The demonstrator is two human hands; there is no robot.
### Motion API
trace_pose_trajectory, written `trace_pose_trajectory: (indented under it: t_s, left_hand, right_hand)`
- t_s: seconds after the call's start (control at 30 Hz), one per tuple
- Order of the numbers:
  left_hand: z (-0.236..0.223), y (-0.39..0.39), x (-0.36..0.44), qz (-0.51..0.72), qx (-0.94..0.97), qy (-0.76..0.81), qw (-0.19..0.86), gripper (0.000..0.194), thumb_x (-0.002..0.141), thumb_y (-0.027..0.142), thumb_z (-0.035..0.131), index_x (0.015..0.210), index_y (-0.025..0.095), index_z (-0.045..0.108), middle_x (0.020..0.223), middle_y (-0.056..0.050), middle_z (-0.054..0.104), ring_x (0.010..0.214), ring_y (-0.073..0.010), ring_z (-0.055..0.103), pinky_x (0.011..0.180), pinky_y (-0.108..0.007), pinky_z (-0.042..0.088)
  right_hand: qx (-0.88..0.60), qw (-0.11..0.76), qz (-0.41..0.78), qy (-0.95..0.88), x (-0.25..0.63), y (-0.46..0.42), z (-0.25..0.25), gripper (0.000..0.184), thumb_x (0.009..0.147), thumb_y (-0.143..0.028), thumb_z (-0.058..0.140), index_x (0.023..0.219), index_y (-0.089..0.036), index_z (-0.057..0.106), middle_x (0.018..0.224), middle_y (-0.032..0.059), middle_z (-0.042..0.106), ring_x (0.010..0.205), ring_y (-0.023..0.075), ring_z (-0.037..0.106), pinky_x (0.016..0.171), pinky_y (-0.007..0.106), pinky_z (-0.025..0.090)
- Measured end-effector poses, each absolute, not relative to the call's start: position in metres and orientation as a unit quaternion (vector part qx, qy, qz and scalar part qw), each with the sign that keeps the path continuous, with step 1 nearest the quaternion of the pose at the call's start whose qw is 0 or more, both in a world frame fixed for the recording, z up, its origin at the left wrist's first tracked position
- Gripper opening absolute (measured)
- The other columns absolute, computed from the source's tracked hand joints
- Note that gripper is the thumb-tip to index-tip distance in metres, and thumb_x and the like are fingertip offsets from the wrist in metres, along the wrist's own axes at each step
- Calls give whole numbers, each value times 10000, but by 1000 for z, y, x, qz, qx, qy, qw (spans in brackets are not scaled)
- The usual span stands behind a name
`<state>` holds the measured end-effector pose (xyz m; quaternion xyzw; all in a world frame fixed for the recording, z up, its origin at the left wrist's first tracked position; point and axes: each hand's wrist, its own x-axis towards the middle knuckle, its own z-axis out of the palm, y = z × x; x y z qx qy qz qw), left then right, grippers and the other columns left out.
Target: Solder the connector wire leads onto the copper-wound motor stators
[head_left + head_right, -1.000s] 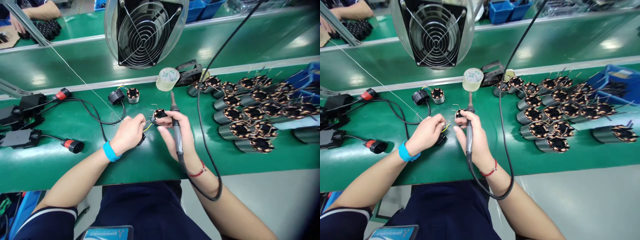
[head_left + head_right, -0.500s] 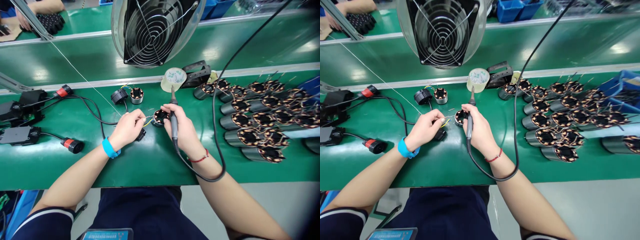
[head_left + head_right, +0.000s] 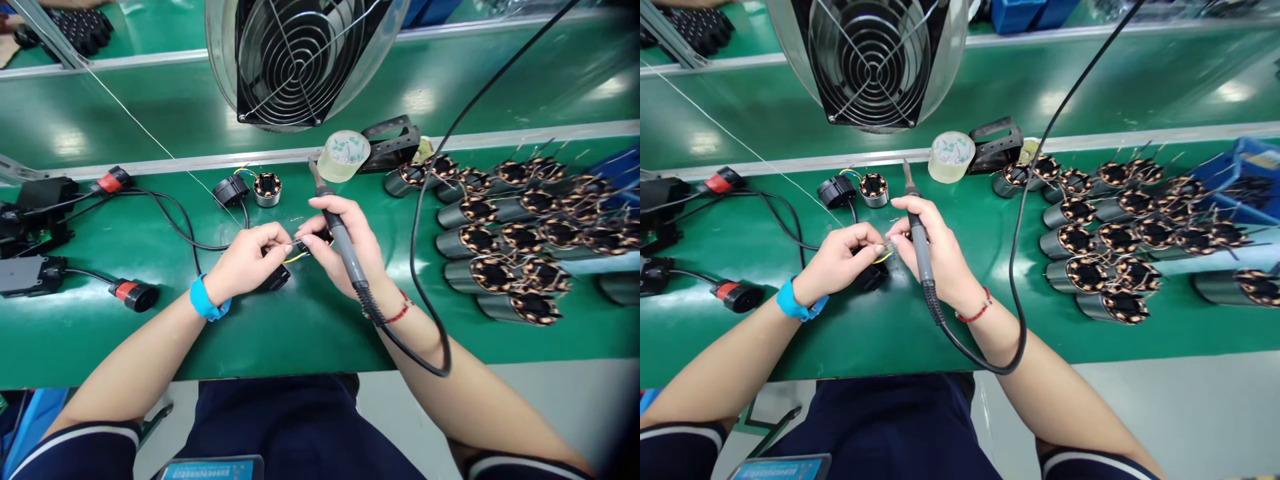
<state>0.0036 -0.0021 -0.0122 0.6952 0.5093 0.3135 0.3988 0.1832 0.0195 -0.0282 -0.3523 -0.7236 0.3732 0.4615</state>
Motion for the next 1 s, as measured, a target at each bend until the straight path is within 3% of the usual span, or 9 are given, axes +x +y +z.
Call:
trace_pose_trajectory:
  t_s: [0.27,0.47,0.6,0.7,0.83,1.0]
  left_hand:
    - [-13,3,1,316,677,519,414,205,872,292,526,768,151,633,685,17,615,631,-95,518,590,-204,393]
    - [-10,14,2,242,718,559,336,213,879,278,477,772,159,618,710,2,638,661,-129,548,650,-250,401]
    - [-10,18,5,213,738,581,270,194,884,239,454,776,172,600,682,10,627,640,-132,517,741,-294,399]
    - [-11,18,8,216,741,590,238,183,883,226,450,775,178,590,677,9,620,626,-133,489,722,-294,383]
    - [-12,20,9,222,738,596,225,156,859,189,451,752,186,565,628,23,573,594,-125,468,675,-277,364]
    - [-13,22,8,249,719,596,255,134,816,150,464,703,186,525,574,45,487,544,-100,411,616,-249,338]
  right_hand:
    - [-348,463,349,-737,184,24,-41,400,860,-191,602,1223,-285,463,887,-25,662,792,129,648,785,304,541]
    - [-439,460,307,-708,198,15,-34,354,939,-268,518,1290,-289,475,933,14,717,861,169,682,810,348,562]
    - [-449,473,266,-710,211,0,-36,360,936,-321,533,1295,-301,522,1077,60,684,930,225,680,857,434,562]
    - [-441,512,273,-684,213,-6,-47,288,929,-340,540,1211,-287,566,997,56,671,837,224,678,804,461,572]
    - [-446,542,255,-665,212,-5,-57,212,895,-347,582,1089,-264,579,899,43,634,736,200,652,679,410,571]
    - [-417,579,233,-661,213,-3,-54,138,880,-338,577,992,-259,595,806,23,588,619,169,589,526,347,482]
